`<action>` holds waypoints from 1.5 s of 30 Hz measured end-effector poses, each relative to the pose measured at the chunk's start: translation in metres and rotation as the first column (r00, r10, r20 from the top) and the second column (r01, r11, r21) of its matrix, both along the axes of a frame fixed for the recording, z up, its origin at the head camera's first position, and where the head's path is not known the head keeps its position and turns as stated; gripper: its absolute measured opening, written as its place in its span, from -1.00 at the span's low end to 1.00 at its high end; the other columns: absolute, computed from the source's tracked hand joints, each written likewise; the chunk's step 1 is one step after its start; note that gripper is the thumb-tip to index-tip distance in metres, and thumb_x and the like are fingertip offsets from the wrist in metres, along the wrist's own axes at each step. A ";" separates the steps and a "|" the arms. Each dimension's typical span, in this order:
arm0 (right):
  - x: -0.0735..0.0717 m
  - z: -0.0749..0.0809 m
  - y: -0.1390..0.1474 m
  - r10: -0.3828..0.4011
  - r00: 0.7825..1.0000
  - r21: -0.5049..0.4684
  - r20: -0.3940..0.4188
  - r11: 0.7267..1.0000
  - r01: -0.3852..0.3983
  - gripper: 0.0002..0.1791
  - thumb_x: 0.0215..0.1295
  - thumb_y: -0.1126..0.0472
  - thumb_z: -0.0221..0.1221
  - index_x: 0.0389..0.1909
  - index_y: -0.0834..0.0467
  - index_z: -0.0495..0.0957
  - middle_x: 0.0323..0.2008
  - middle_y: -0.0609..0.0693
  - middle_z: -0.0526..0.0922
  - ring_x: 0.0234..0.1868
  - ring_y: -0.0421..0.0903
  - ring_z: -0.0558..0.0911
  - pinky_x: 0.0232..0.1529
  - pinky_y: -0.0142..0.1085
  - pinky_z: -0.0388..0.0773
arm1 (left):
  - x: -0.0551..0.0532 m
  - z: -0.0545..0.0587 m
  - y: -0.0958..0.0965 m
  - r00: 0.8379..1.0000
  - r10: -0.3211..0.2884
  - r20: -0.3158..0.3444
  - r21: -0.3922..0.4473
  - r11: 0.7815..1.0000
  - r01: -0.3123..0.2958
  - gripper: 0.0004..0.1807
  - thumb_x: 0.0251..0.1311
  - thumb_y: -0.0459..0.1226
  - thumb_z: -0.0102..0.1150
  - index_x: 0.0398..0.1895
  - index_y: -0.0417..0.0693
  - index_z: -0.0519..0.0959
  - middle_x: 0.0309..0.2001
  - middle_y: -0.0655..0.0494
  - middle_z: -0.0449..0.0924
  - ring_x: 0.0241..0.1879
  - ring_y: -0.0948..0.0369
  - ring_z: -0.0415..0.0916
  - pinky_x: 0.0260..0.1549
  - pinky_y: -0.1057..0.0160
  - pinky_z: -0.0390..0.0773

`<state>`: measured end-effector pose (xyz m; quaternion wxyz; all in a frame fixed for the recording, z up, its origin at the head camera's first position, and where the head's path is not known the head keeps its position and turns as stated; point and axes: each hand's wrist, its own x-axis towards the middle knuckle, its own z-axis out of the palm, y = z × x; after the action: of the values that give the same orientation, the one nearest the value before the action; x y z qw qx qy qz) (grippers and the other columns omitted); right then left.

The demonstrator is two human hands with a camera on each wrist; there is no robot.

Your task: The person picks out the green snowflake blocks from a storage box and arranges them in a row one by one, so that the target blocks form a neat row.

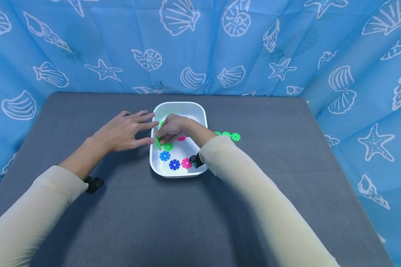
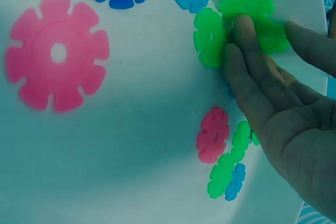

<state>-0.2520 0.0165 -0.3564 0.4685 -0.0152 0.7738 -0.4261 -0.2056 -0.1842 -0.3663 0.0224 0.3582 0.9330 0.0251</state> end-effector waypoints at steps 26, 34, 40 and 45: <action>0.012 0.018 0.023 -0.036 0.984 0.030 -0.172 0.999 0.042 -0.55 0.36 0.50 0.09 0.26 0.41 0.43 -0.14 0.26 0.71 -0.08 0.11 0.74 -0.02 -0.12 0.64 | -0.001 -0.001 -0.001 1.000 -0.013 -0.008 -0.003 1.000 0.013 -0.26 0.29 0.27 0.06 0.43 0.11 0.41 0.50 -0.02 0.21 0.46 -0.12 0.14 0.20 -0.30 0.28; 0.025 0.036 0.056 -0.006 0.968 0.063 -0.252 0.998 0.023 -0.67 0.28 0.50 0.15 0.06 0.35 0.58 -0.30 0.22 0.76 -0.21 0.04 0.77 -0.01 -0.11 0.64 | -0.001 0.000 0.001 1.000 -0.003 0.010 -0.006 1.000 0.003 -0.25 0.31 0.28 0.01 0.45 0.13 0.37 0.51 -0.01 0.18 0.48 -0.11 0.11 0.22 -0.32 0.25; 0.029 0.044 0.089 0.003 0.963 0.077 -0.270 0.997 0.018 -0.74 0.29 0.43 0.19 -0.01 0.31 0.61 -0.25 0.17 0.74 -0.16 0.08 0.76 0.04 -0.09 0.61 | 0.000 0.001 0.001 1.000 0.003 0.015 -0.003 1.000 -0.003 -0.24 0.31 0.28 0.01 0.46 0.12 0.36 0.51 -0.01 0.17 0.48 -0.11 0.10 0.23 -0.32 0.24; 0.027 0.047 0.116 -0.047 0.958 0.033 -0.282 0.998 0.059 -0.76 0.33 0.43 0.14 0.00 0.34 0.59 -0.26 0.22 0.72 -0.16 0.11 0.75 0.04 -0.07 0.61 | 0.000 0.002 0.001 1.000 -0.001 0.011 0.000 1.000 0.001 -0.24 0.31 0.28 0.01 0.46 0.12 0.36 0.51 -0.01 0.18 0.48 -0.11 0.09 0.22 -0.32 0.24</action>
<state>-0.2248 0.1324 -0.3090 0.3427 -0.0452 0.8410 -0.4162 -0.2059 -0.1835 -0.3646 0.0277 0.3583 0.9328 0.0273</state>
